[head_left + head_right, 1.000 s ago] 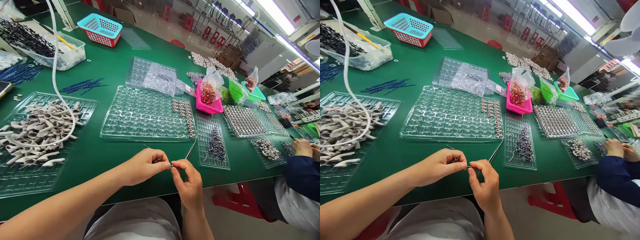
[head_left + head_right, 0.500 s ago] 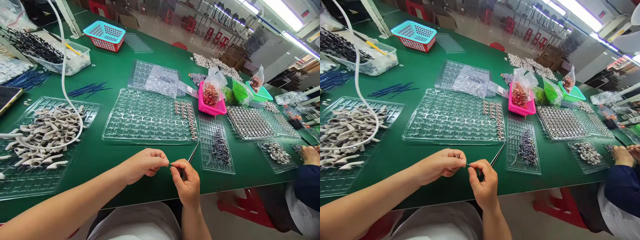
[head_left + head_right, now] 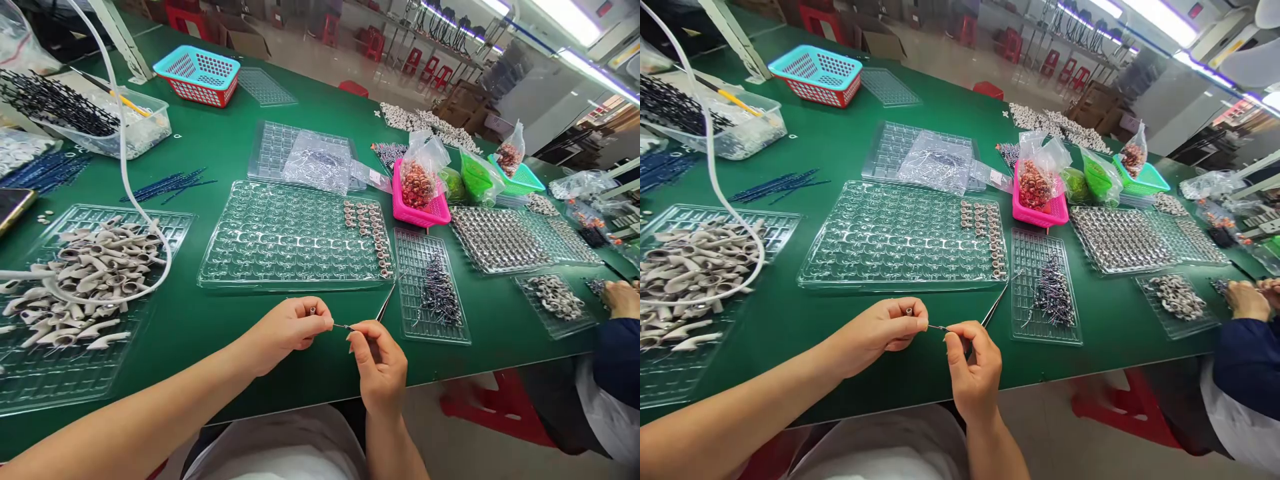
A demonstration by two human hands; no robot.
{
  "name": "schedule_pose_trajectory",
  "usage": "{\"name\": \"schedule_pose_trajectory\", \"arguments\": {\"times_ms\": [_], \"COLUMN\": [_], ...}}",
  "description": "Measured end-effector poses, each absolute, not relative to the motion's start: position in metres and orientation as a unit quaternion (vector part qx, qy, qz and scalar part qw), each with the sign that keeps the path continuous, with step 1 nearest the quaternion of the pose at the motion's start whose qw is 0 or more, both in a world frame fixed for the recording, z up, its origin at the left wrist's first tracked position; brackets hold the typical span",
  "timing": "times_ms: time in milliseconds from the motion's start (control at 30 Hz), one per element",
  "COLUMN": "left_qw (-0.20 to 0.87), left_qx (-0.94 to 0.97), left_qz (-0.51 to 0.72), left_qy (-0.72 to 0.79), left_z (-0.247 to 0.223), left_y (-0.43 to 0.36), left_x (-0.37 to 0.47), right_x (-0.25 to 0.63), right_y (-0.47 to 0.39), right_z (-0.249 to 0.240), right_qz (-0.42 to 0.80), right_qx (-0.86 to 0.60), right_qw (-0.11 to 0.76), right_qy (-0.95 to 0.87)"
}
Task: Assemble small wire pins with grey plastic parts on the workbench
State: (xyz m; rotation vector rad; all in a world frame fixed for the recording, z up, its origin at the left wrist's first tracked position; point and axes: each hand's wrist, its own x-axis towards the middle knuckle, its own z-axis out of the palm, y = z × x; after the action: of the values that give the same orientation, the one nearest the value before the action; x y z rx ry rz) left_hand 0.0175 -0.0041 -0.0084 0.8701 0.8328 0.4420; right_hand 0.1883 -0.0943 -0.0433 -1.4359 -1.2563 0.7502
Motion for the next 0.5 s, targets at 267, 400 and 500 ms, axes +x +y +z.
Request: {"name": "schedule_pose_trajectory", "arguments": {"times_ms": [267,400,500], "left_qw": [0.702,0.702,0.662], "left_qx": [0.555,0.588,0.635], "left_qz": [0.188,0.161,0.162], "left_qy": [0.404,0.367,0.362], "left_z": [-0.004,-0.006,-0.010], "left_y": [-0.003,-0.011,-0.017], "left_x": [0.009,0.011,0.015], "right_x": [0.197,0.198,0.199], "right_y": [-0.104,-0.108,-0.109], "right_z": [-0.042,-0.047,-0.055], "right_qz": [0.328,0.293,0.282], "right_qx": [-0.601,-0.604,-0.607], "right_qw": [0.564,0.570,0.576], "right_qy": [-0.461,-0.473,-0.470]}}
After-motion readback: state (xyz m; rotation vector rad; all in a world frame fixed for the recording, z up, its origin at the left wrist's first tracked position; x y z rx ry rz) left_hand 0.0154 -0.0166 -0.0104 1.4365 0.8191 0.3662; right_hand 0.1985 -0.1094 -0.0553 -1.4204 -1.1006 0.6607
